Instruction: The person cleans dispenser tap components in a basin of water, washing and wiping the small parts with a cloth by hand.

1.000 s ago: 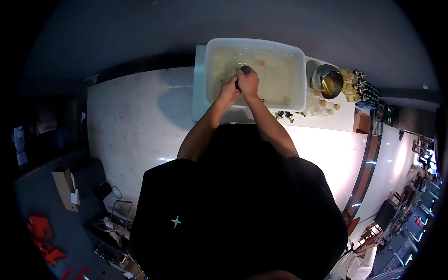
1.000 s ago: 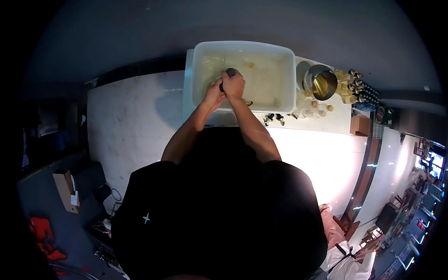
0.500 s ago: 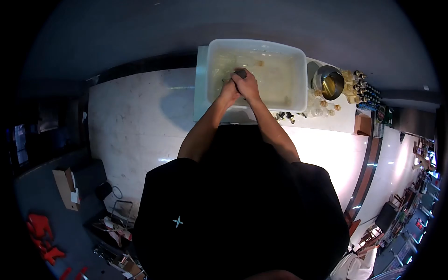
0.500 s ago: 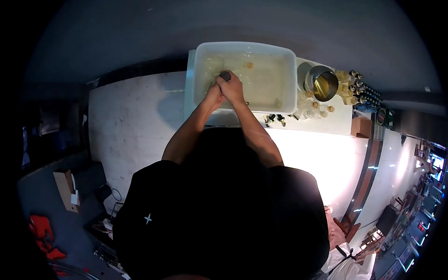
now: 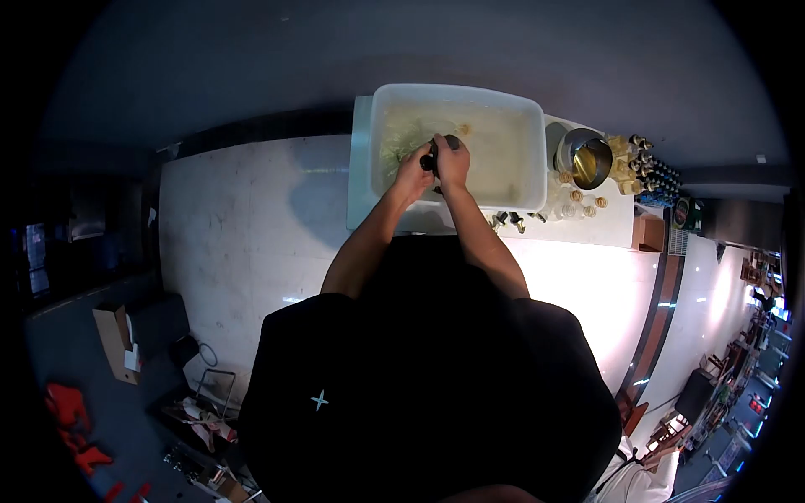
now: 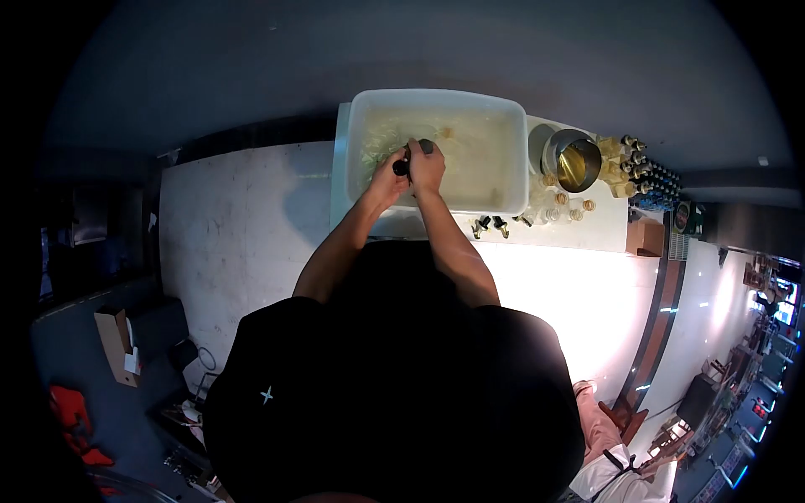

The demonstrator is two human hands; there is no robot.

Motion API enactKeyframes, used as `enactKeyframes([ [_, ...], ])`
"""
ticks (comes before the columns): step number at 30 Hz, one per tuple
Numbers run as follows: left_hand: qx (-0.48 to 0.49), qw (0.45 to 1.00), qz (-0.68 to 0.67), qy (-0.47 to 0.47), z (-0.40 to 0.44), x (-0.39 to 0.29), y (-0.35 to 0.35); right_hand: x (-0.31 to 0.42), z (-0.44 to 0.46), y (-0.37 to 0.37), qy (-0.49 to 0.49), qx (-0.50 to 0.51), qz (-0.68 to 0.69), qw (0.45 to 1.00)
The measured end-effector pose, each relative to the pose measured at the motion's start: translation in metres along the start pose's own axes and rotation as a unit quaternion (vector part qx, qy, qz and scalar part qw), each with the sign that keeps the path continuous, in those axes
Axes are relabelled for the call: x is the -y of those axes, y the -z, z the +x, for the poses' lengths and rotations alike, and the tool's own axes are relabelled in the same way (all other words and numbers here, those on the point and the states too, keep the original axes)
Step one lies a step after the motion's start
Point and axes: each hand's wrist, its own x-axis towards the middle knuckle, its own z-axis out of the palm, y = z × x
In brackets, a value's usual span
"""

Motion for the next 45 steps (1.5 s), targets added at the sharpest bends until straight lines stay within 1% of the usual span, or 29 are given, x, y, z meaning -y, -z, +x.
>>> enactKeyframes([
  [2, -0.072, 0.997, 0.023, -0.005, -0.004, 0.001, -0.009, -0.013, 0.002, 0.001, -0.001, 0.037, 0.094, 0.995],
  [3, -0.072, 0.997, 0.035, -0.013, -0.002, 0.004, -0.005, -0.014, 0.000, 0.002, -0.003, 0.056, 0.141, 0.988],
  [6, -0.084, 0.995, 0.048, -0.032, 0.005, 0.009, 0.006, -0.015, -0.012, -0.005, 0.125, 0.140, 0.133, 0.973],
  [9, -0.098, 0.994, 0.023, -0.049, 0.003, 0.009, -0.001, -0.001, -0.028, -0.007, 0.158, 0.060, -0.023, 0.985],
  [11, -0.090, 0.994, 0.013, -0.065, -0.018, -0.003, -0.026, 0.011, -0.031, -0.004, 0.120, 0.031, -0.084, 0.989],
  [12, -0.084, 0.994, 0.030, -0.057, -0.015, -0.001, -0.020, 0.014, -0.030, -0.002, 0.102, 0.016, -0.115, 0.988],
  [14, -0.071, 0.995, 0.065, -0.038, -0.005, 0.005, -0.008, 0.011, -0.023, -0.001, 0.089, -0.005, -0.098, 0.991],
  [15, -0.032, 0.998, 0.049, -0.028, -0.006, 0.005, -0.007, 0.008, -0.017, 0.000, 0.083, -0.016, -0.090, 0.992],
  [17, 0.046, 0.999, 0.018, -0.010, -0.010, 0.001, -0.004, -0.007, 0.000, 0.004, 0.024, 0.002, -0.115, 0.993],
  [18, 0.023, 1.000, -0.002, -0.006, -0.008, 0.000, -0.001, -0.016, 0.010, 0.005, -0.005, 0.011, -0.125, 0.992],
  [20, -0.020, 0.999, -0.043, 0.004, -0.003, 0.004, 0.002, -0.049, 0.031, 0.010, 0.021, 0.001, -0.178, 0.984],
  [21, -0.066, 0.998, -0.012, 0.008, -0.002, 0.003, 0.003, -0.058, 0.037, 0.014, 0.034, -0.004, -0.205, 0.978],
  [22, -0.113, 0.993, 0.020, 0.014, 0.000, 0.001, 0.004, -0.033, 0.029, 0.027, -0.037, 0.055, -0.248, 0.967],
  [23, -0.159, 0.986, 0.051, 0.020, 0.001, 0.001, 0.005, -0.038, 0.033, 0.030, -0.017, 0.069, -0.309, 0.948],
  [26, -0.180, 0.982, 0.009, 0.055, 0.019, 0.010, 0.015, -0.053, 0.038, 0.036, 0.036, 0.086, -0.469, 0.878],
  [28, -0.215, 0.970, 0.067, 0.091, 0.023, 0.013, 0.012, -0.061, 0.024, 0.037, 0.066, 0.079, -0.549, 0.830],
  [29, -0.233, 0.962, 0.096, 0.108, 0.025, 0.014, 0.010, -0.063, 0.025, 0.036, 0.059, 0.114, -0.554, 0.822],
  [31, -0.218, 0.950, 0.196, 0.105, 0.027, 0.016, 0.012, -0.073, 0.032, 0.034, 0.045, 0.186, -0.563, 0.804],
  [32, -0.210, 0.941, 0.245, 0.103, 0.026, 0.019, 0.013, -0.086, 0.043, 0.033, 0.083, 0.225, -0.550, 0.800],
  [33, -0.201, 0.929, 0.294, 0.102, 0.027, 0.023, 0.015, -0.098, 0.057, 0.033, 0.020, 0.294, -0.446, 0.845],
  [34, -0.194, 0.935, 0.276, 0.109, 0.034, 0.033, 0.022, -0.104, 0.066, 0.033, -0.045, 0.357, -0.333, 0.871],
  [35, -0.193, 0.931, 0.291, 0.103, 0.040, 0.041, 0.030, -0.112, 0.071, 0.032, -0.109, 0.413, -0.214, 0.878],
  [36, -0.191, 0.928, 0.306, 0.097, 0.049, 0.048, 0.037, -0.081, 0.048, 0.036, -0.094, 0.422, -0.132, 0.892],
  [37, -0.190, 0.924, 0.320, 0.090, 0.056, 0.049, 0.040, -0.063, 0.043, 0.038, -0.121, 0.408, -0.127, 0.896],
  [39, -0.210, 0.940, 0.254, 0.095, 0.056, 0.045, 0.038, -0.047, 0.037, 0.041, -0.175, 0.379, -0.116, 0.901],
  [40, -0.219, 0.945, 0.220, 0.098, 0.055, 0.043, 0.038, -0.045, 0.035, 0.041, -0.162, 0.349, -0.087, 0.919],
  [43, -0.202, 0.956, 0.190, 0.092, 0.049, 0.037, 0.039, -0.037, 0.029, 0.030, -0.092, 0.229, 0.018, 0.969],
  [44, -0.182, 0.966, 0.159, 0.094, 0.048, 0.036, 0.038, -0.034, 0.029, 0.025, -0.055, 0.191, 0.027, 0.980],
  [45, -0.163, 0.974, 0.128, 0.096, 0.045, 0.034, 0.034, -0.030, 0.026, 0.022, -0.017, 0.181, 0.006, 0.983],
])
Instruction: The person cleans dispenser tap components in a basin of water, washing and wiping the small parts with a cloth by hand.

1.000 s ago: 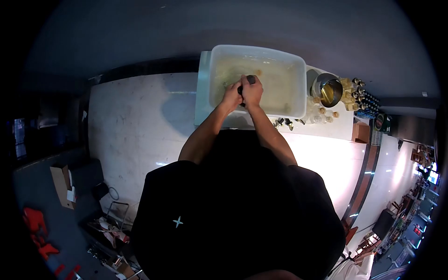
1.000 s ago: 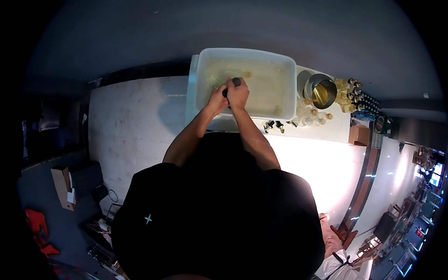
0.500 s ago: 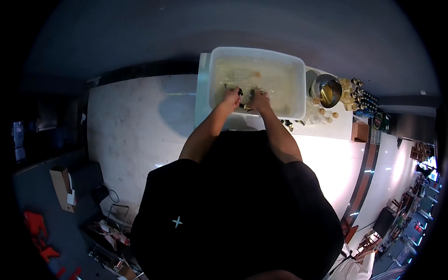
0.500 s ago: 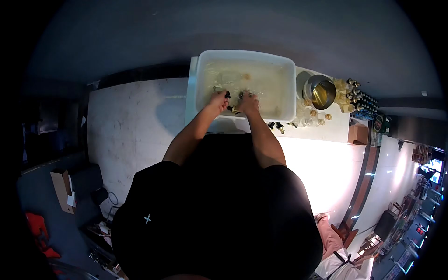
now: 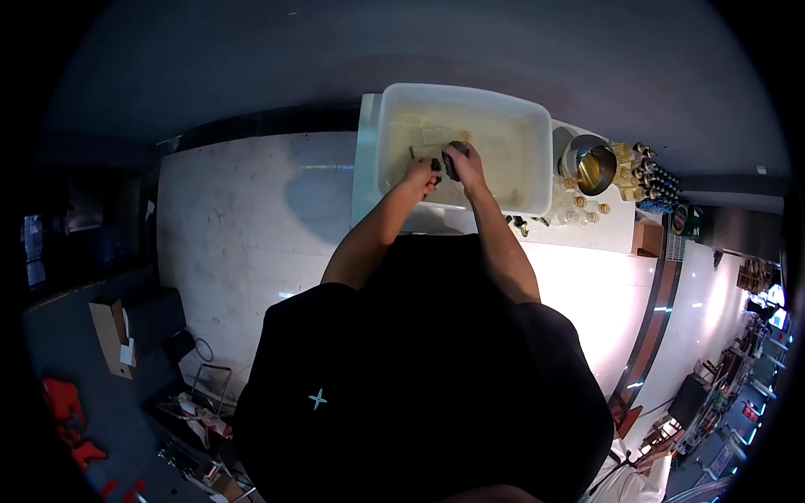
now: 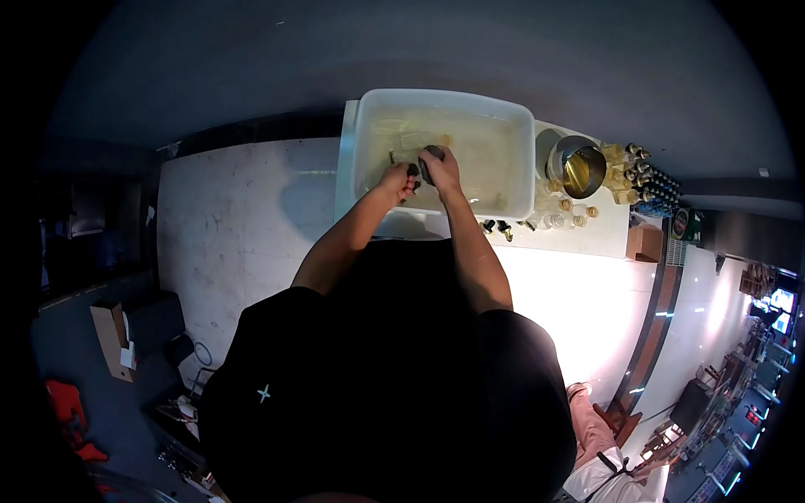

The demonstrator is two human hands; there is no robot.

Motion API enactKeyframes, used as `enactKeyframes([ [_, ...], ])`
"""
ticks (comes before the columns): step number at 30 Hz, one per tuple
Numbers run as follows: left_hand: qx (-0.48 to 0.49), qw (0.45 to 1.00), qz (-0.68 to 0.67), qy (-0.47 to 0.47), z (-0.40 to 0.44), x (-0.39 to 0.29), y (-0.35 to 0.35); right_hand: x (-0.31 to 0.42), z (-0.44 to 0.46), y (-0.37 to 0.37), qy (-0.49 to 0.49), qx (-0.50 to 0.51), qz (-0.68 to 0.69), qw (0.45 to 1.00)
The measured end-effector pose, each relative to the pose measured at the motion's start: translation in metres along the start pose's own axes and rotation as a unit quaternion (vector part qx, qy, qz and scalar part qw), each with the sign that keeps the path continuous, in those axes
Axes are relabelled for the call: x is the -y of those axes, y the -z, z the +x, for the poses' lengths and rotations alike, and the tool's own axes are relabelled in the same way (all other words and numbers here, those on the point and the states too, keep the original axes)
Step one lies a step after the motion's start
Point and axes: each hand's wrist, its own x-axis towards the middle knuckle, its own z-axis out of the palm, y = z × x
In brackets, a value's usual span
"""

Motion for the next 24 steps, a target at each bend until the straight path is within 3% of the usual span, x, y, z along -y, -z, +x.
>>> enactKeyframes([
  [2, 0.050, 0.997, -0.057, 0.000, -0.009, -0.006, -0.003, 0.010, -0.003, -0.007, 0.069, -0.023, -0.053, 0.996],
  [3, 0.076, 0.994, -0.083, -0.002, -0.009, -0.006, -0.003, 0.038, -0.020, -0.010, 0.068, -0.014, -0.146, 0.987],
  [6, 0.165, 0.983, -0.078, -0.028, -0.014, -0.011, 0.003, 0.018, -0.012, -0.022, 0.326, -0.049, -0.239, 0.913],
  [7, 0.196, 0.978, -0.062, -0.040, -0.018, -0.014, 0.005, 0.020, -0.015, -0.025, 0.331, -0.035, -0.223, 0.916],
  [10, 0.177, 0.979, -0.094, -0.043, -0.038, -0.023, 0.001, 0.040, -0.035, -0.029, 0.181, 0.021, -0.166, 0.969],
  [16, 0.177, 0.974, -0.113, -0.081, -0.025, -0.010, -0.002, 0.043, -0.035, -0.034, 0.202, -0.079, -0.267, 0.939],
  [19, 0.102, 0.981, -0.154, -0.054, -0.043, -0.018, -0.019, 0.037, -0.031, -0.037, 0.209, -0.121, -0.252, 0.937],
  [24, 0.154, 0.979, -0.135, -0.019, -0.046, -0.024, -0.002, 0.037, -0.019, -0.043, 0.131, -0.183, -0.214, 0.951],
])
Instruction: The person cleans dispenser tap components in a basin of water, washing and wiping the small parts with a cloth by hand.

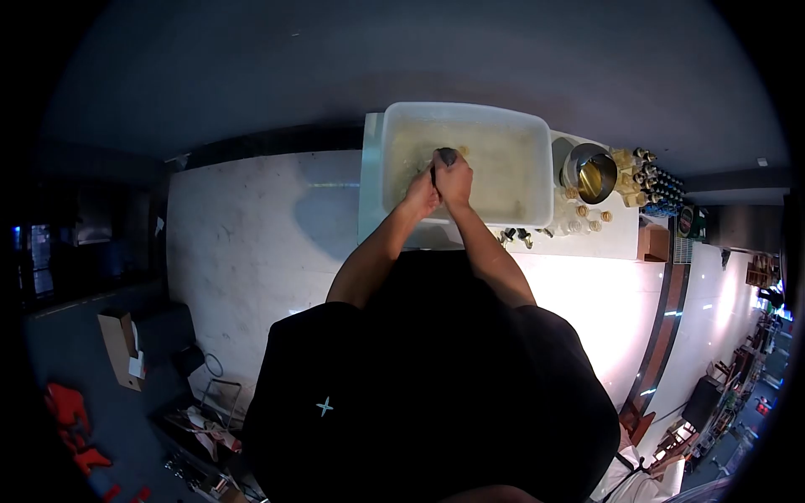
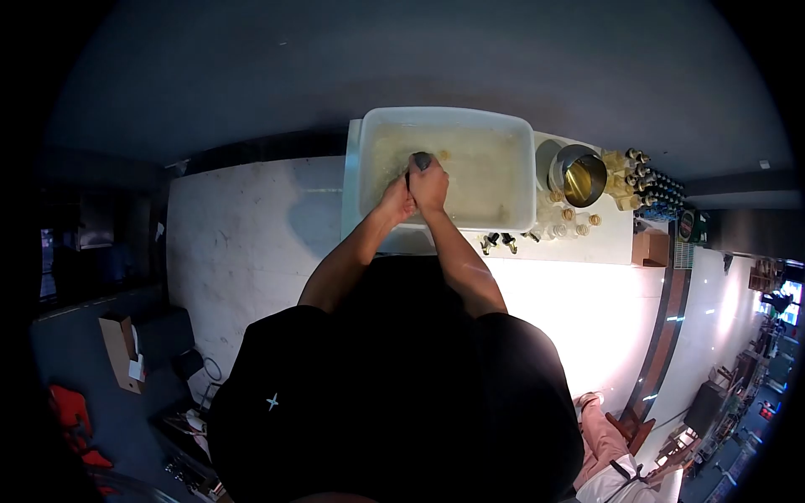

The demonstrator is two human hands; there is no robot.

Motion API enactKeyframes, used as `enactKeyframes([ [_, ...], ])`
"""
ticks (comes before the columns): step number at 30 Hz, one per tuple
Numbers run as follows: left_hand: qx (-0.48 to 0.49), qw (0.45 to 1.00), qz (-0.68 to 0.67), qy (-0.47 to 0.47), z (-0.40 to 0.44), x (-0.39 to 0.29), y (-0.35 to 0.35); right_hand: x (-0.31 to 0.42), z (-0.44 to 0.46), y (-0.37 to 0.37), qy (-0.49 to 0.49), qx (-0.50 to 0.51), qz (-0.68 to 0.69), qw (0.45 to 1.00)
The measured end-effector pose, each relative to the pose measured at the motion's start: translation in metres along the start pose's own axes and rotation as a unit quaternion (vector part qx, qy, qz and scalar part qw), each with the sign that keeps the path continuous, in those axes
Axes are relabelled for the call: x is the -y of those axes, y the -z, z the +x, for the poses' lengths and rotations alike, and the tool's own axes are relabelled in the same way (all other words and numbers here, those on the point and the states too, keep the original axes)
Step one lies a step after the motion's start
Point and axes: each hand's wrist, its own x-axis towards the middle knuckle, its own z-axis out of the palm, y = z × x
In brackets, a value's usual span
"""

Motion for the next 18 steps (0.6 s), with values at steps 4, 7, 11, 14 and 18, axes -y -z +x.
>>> enactKeyframes([
  [4, 0.085, 0.996, 0.014, -0.016, -0.005, -0.003, -0.003, -0.010, 0.012, 0.013, -0.162, 0.091, 0.148, 0.971],
  [7, -0.070, 0.994, 0.084, -0.028, 0.000, 0.000, -0.003, -0.032, 0.009, -0.004, -0.106, 0.089, 0.236, 0.962],
  [11, -0.129, 0.977, 0.157, -0.069, 0.004, 0.005, -0.003, -0.018, -0.009, -0.005, 0.065, 0.131, 0.205, 0.968],
  [14, -0.061, 0.990, 0.098, -0.082, 0.003, 0.003, -0.001, -0.005, -0.011, 0.004, 0.108, 0.061, 0.069, 0.990],
  [18, -0.010, 0.994, 0.062, -0.085, -0.003, -0.001, -0.007, -0.004, 0.001, 0.005, 0.059, 0.044, 0.148, 0.986],
])
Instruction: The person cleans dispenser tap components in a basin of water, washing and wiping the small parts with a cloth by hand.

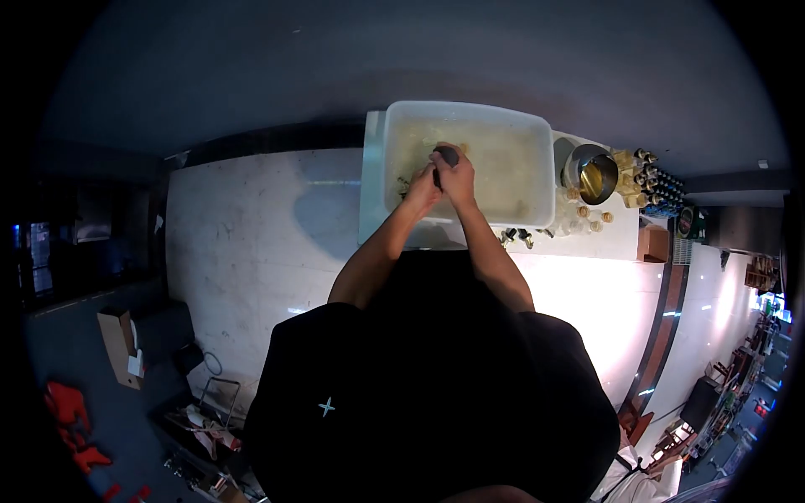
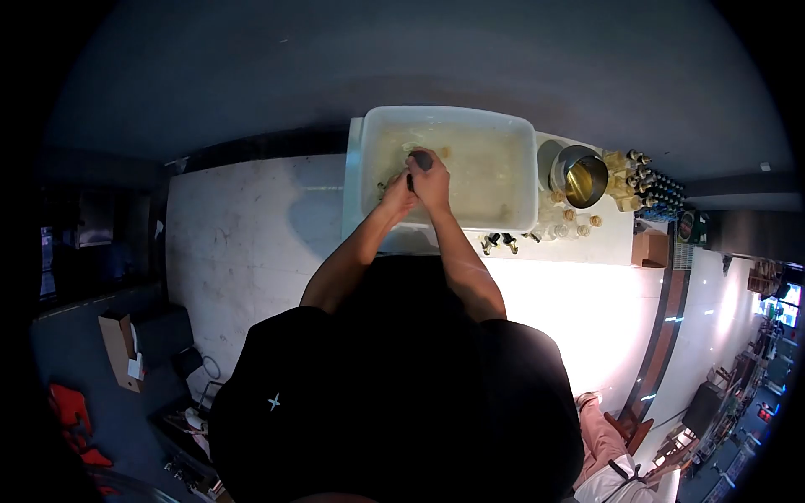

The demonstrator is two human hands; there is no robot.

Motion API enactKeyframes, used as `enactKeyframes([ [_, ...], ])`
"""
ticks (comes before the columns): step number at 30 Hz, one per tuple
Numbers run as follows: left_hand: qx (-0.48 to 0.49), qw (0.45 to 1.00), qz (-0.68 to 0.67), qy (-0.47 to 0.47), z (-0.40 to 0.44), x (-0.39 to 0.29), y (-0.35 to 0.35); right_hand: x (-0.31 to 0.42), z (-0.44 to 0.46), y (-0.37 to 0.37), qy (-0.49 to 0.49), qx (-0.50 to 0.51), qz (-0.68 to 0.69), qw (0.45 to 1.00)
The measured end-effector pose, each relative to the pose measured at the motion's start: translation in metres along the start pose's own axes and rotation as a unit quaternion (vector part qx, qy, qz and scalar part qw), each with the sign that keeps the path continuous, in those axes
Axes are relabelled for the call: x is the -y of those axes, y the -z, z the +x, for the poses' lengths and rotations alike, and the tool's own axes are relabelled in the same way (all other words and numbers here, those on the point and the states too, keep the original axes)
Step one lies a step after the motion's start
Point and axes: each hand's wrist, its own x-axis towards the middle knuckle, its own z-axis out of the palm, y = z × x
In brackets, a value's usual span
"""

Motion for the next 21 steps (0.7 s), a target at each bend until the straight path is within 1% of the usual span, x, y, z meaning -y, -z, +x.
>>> enactKeyframes([
  [1, 0.016, 1.000, -0.006, 0.001, -0.001, -0.001, 0.001, -0.011, 0.006, 0.000, -0.022, -0.008, 0.070, 0.997],
  [2, -0.003, 1.000, 0.010, 0.006, -0.002, 0.000, 0.000, -0.022, 0.009, 0.000, -0.045, -0.014, 0.140, 0.989],
  [3, -0.024, 0.999, 0.026, 0.012, -0.005, 0.001, -0.003, -0.016, 0.009, 0.004, -0.093, -0.024, 0.200, 0.975],
  [4, -0.043, 0.998, 0.042, 0.018, -0.007, 0.001, -0.006, -0.010, 0.008, 0.005, -0.104, -0.035, 0.229, 0.967],
  [6, -0.108, 0.990, 0.059, 0.063, 0.003, 0.005, 0.000, 0.001, 0.008, 0.013, -0.126, -0.061, 0.280, 0.950],
  [7, -0.140, 0.984, 0.066, 0.084, 0.008, 0.010, 0.004, -0.001, 0.010, 0.014, -0.102, -0.063, 0.232, 0.965],
  [9, -0.121, 0.982, 0.101, 0.102, 0.017, 0.017, 0.011, 0.004, 0.016, 0.011, -0.050, -0.062, 0.139, 0.987],
  [12, -0.099, 0.979, 0.143, 0.105, 0.027, 0.030, 0.020, 0.030, 0.013, 0.009, -0.086, 0.052, 0.054, 0.993],
  [13, -0.092, 0.978, 0.155, 0.102, 0.027, 0.030, 0.018, 0.040, 0.011, 0.005, -0.164, 0.080, 0.077, 0.980],
  [16, -0.049, 0.985, 0.158, 0.046, 0.013, 0.022, 0.008, 0.042, 0.006, -0.009, -0.128, 0.044, 0.051, 0.989],
  [17, -0.047, 0.985, 0.158, 0.044, 0.008, 0.017, 0.003, 0.041, 0.005, -0.012, -0.147, 0.045, 0.060, 0.986],
  [21, -0.039, 0.989, 0.137, 0.044, -0.003, 0.007, -0.006, 0.046, 0.001, -0.017, -0.135, 0.048, 0.049, 0.989],
])
